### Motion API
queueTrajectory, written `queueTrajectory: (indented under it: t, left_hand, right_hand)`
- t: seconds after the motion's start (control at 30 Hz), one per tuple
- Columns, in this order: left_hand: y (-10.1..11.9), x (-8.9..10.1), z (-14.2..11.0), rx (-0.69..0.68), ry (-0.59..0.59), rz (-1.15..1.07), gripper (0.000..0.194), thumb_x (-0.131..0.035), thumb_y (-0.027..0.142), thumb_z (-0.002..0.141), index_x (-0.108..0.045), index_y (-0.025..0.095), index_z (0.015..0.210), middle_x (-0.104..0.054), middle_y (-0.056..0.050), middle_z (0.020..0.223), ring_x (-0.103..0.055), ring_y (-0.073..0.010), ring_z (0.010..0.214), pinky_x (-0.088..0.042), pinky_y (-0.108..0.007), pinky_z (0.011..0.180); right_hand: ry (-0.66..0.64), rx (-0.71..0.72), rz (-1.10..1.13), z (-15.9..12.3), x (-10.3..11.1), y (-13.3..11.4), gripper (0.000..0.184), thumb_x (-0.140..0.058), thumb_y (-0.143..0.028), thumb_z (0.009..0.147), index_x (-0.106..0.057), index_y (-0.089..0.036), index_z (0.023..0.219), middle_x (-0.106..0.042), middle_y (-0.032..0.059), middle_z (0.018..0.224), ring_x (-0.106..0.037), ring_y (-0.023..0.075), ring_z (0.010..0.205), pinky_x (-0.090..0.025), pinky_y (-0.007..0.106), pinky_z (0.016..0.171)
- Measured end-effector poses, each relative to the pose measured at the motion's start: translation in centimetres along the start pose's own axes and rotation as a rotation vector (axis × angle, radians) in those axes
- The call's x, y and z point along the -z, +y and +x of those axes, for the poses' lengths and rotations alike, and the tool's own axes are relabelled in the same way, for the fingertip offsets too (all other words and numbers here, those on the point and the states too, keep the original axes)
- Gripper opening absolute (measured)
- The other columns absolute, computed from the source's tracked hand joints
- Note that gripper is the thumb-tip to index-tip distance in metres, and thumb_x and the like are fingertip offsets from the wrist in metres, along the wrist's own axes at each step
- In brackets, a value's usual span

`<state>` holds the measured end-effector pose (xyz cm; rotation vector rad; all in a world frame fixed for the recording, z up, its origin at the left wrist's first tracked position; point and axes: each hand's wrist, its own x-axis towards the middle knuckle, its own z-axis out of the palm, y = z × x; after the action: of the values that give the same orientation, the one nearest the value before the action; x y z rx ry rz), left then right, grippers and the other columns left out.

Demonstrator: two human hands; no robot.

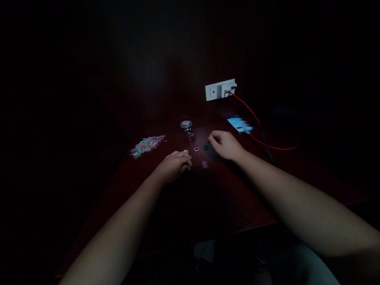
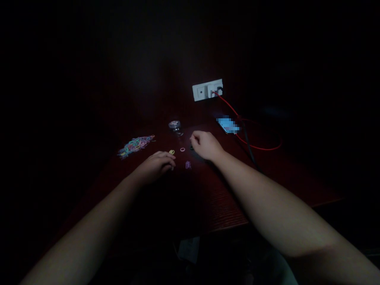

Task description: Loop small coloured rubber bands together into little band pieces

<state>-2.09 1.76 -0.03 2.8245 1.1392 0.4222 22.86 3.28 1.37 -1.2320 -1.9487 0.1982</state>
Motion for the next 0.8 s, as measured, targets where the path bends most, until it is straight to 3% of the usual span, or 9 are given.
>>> queueTrajectory:
  t: [0.13,0.47,0.63,0.8]
  left_hand:
    - [0.07,0.01,0.08,-0.041,-0.019,-0.02,0.058,-0.045,-0.003,0.072,-0.061,0.026,0.119,-0.062,-0.001,0.127,-0.052,-0.0202,0.116,-0.041,-0.038,0.1]
    - [-0.08,0.29,0.29,-0.018,-0.03,0.038,0.027,-0.052,0.008,0.079,-0.07,0.025,0.092,-0.069,-0.001,0.1,-0.058,-0.0196,0.097,-0.044,-0.035,0.091]
    - [-0.1,0.27,-0.06,-0.031,-0.017,0.007,0.042,-0.052,0.001,0.07,-0.068,0.026,0.1,-0.066,0.0,0.114,-0.056,-0.0204,0.107,-0.042,-0.037,0.096]
    - [-0.31,0.36,-0.14,-0.045,-0.029,-0.005,0.023,-0.058,0.013,0.079,-0.07,0.027,0.092,-0.064,-0.001,0.116,-0.055,-0.0214,0.11,-0.042,-0.039,0.098]
  right_hand:
    - [-0.006,-0.002,0.001,0.05,-0.01,0.0,0.021,-0.047,-0.027,0.088,-0.057,-0.017,0.072,-0.059,0.0018,0.065,-0.047,0.0119,0.057,-0.028,0.026,0.056]
    - [-0.009,-0.014,0.01,0.0,-0.1,0.13,0.022,-0.048,-0.028,0.088,-0.056,-0.017,0.071,-0.058,0.0013,0.063,-0.046,0.0111,0.056,-0.028,0.026,0.055]
    - [-0.013,-0.014,0.01,0.0,-0.1,0.13,0.021,-0.048,-0.027,0.088,-0.057,-0.017,0.071,-0.059,0.0016,0.064,-0.047,0.0112,0.056,-0.028,0.026,0.055]
    - [-0.016,-0.004,0.004,-0.02,-0.1,0.05,0.022,-0.047,-0.027,0.088,-0.056,-0.017,0.071,-0.058,0.0012,0.063,-0.047,0.0112,0.056,-0.028,0.025,0.055]
